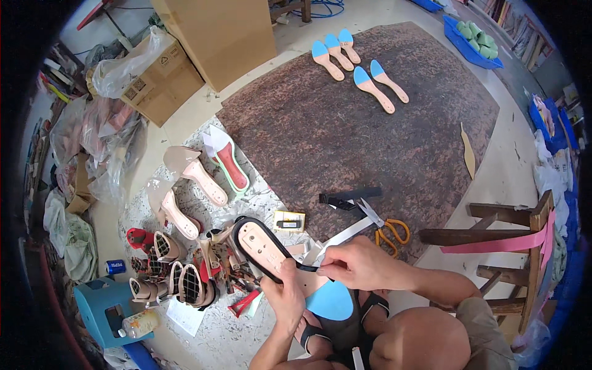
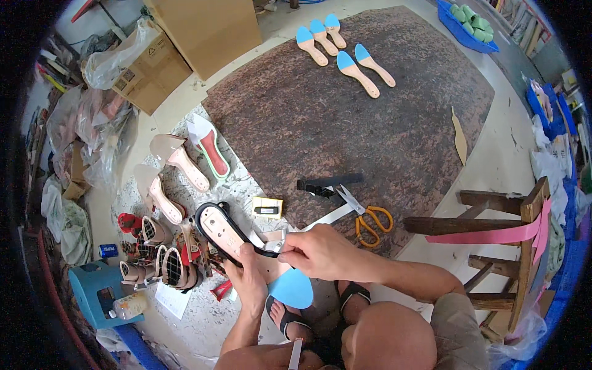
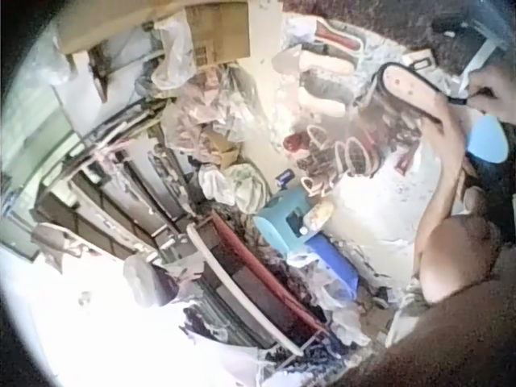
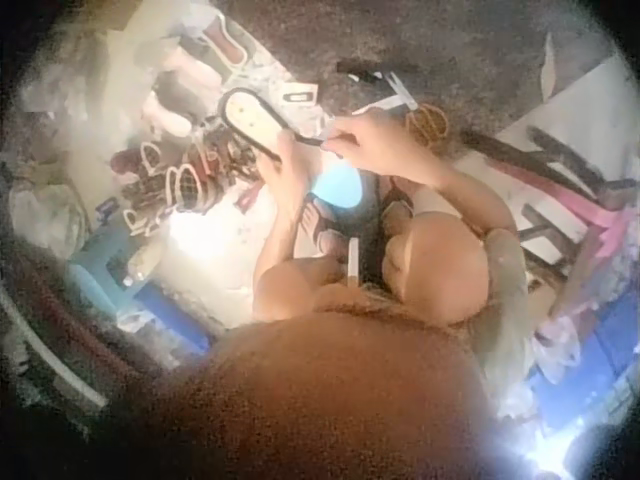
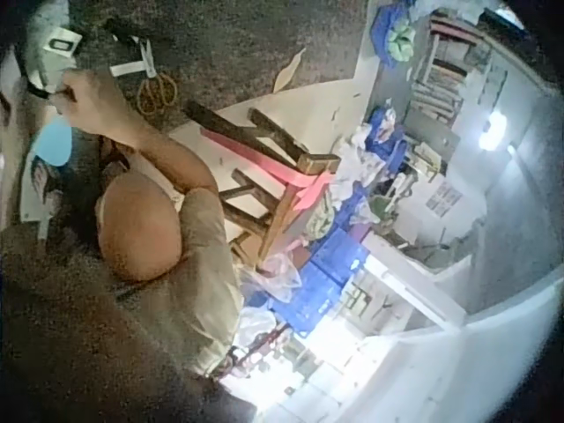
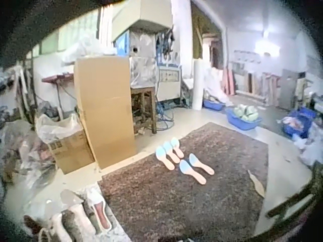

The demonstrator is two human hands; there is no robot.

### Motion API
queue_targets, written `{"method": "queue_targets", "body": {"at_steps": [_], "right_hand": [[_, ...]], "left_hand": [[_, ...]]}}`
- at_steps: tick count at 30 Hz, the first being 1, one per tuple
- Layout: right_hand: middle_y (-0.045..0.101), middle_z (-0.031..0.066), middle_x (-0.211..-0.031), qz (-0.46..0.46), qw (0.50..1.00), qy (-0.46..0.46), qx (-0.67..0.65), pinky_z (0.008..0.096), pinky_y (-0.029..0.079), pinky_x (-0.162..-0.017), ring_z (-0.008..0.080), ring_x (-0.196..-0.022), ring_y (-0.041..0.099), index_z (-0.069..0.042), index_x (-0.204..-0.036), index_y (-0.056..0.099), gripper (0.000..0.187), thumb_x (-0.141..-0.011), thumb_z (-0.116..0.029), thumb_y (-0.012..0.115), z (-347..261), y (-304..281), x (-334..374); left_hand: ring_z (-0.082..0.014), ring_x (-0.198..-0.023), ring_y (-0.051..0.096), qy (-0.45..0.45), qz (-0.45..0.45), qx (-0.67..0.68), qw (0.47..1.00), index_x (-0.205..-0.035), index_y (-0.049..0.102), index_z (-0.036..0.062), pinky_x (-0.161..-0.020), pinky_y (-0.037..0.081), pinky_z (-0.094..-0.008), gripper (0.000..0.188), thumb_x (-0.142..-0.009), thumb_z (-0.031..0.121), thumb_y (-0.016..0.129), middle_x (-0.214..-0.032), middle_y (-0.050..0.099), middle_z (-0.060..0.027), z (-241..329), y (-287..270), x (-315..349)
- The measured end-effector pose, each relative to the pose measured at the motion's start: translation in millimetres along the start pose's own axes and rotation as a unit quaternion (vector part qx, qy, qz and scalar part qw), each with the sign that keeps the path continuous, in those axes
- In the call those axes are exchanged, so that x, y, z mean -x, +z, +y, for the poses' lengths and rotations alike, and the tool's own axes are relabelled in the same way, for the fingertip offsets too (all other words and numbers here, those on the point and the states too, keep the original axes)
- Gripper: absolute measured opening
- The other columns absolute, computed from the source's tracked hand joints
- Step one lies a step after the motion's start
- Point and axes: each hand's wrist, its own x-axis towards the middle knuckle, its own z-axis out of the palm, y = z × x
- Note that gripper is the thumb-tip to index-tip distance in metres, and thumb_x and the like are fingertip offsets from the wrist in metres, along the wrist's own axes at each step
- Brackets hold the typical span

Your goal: The person assembles slipper sandals by attaching black straps to light blue and beige soles. They use scissors to trim the straps and a hammer to secure them, working on one slipper at a time. The person also wipes the soles with a cloth during the process.

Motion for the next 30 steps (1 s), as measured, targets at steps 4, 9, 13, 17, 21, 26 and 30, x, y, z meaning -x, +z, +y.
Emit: {"method": "queue_targets", "body": {"at_steps": [4, 9, 13, 17, 21, 26, 30], "right_hand": [[0.068, 0.0115, -0.072, -0.012, 0.999, 0.015, 0.032, 0.0312, 0.050, -0.056, 0.0196, -0.061, 0.066, 0.000, -0.088, 0.070, 0.012, -0.085, -0.011, 0.070, -9.2, 0.5, -7.8], [0.069, 0.0109, -0.074, 0.026, 0.981, 0.046, -0.187, 0.0312, 0.050, -0.059, 0.0120, -0.065, 0.064, 0.002, -0.095, 0.067, 0.017, -0.088, -0.014, 0.070, 21.0, 23.2, -3.0], [0.070, 0.0088, -0.077, 0.046, 0.976, 0.082, -0.195, 0.0287, 0.051, -0.062, 0.0095, -0.070, 0.063, 0.004, -0.098, 0.067, 0.018, -0.089, -0.011, 0.070, 8.6, 30.6, -3.6], [0.072, 0.0112, -0.083, 0.023, 0.944, 0.119, -0.306, 0.0285, 0.053, -0.068, 0.0099, -0.078, 0.066, 0.005, -0.100, 0.067, 0.021, -0.089, -0.012, 0.071, 13.5, 32.8, 2.1], [0.072, 0.0116, -0.094, 0.023, 0.965, 0.090, -0.244, 0.0327, 0.054, -0.072, 0.0143, -0.083, 0.068, 0.004, -0.097, 0.069, 0.022, -0.087, -0.016, 0.072, 14.8, 14.4, 2.6], [0.068, 0.0080, -0.086, 0.052, 0.998, -0.035, 0.002, 0.0413, 0.044, -0.078, 0.0262, -0.082, 0.061, -0.003, -0.088, 0.071, 0.014, -0.082, -0.015, 0.070, 10.9, 11.2, -0.4], [0.065, 0.0061, -0.080, 0.078, 0.991, -0.077, 0.082, 0.0392, 0.039, -0.081, 0.0244, -0.081, 0.057, -0.006, -0.081, 0.070, 0.008, -0.081, -0.014, 0.072, 5.3, 15.1, -6.3]], "left_hand": [[-0.0083, -0.066, 0.050, 0.006, -0.001, -0.027, 1.000, -0.087, 0.060, -0.0029, -0.054, 0.040, -0.0265, 0.031, -0.100, 0.025, 0.059, -0.074, 0.057, -0.0018, -2.6, -3.3, -0.3], [-0.0087, -0.063, 0.048, 0.044, 0.059, -0.043, 0.996, -0.086, 0.059, -0.0029, -0.052, 0.039, -0.0264, 0.030, -0.100, 0.024, 0.059, -0.073, 0.056, -0.0021, -7.1, -8.9, -2.0], [-0.0101, -0.067, 0.049, 0.104, 0.085, -0.035, 0.990, -0.087, 0.058, -0.0043, -0.056, 0.041, -0.0271, 0.027, -0.099, 0.019, 0.060, -0.077, 0.057, -0.0035, -9.9, -3.9, -0.5], [-0.0111, -0.071, 0.050, 0.113, 0.103, -0.038, 0.988, -0.093, 0.057, -0.0048, -0.061, 0.042, -0.0274, 0.022, -0.098, 0.016, 0.061, -0.080, 0.057, -0.0028, -7.3, -1.5, -5.6], [-0.0120, -0.073, 0.054, 0.026, 0.058, -0.020, 0.998, -0.095, 0.058, -0.0034, -0.063, 0.044, -0.0268, 0.024, -0.099, 0.021, 0.058, -0.082, 0.060, -0.0033, -15.0, -7.2, -11.9], [-0.0085, -0.068, 0.050, 0.005, 0.040, 0.006, 0.999, -0.088, 0.061, -0.0005, -0.058, 0.040, -0.0256, 0.041, -0.107, 0.031, 0.041, -0.075, 0.058, 0.0000, -23.2, -5.3, -11.6], [-0.0043, -0.063, 0.043, -0.068, -0.049, -0.011, 0.996, -0.069, 0.051, 0.0052, -0.053, 0.033, -0.0253, 0.052, -0.108, 0.037, 0.037, -0.066, 0.050, 0.0035, -18.9, -1.6, -10.5]]}}
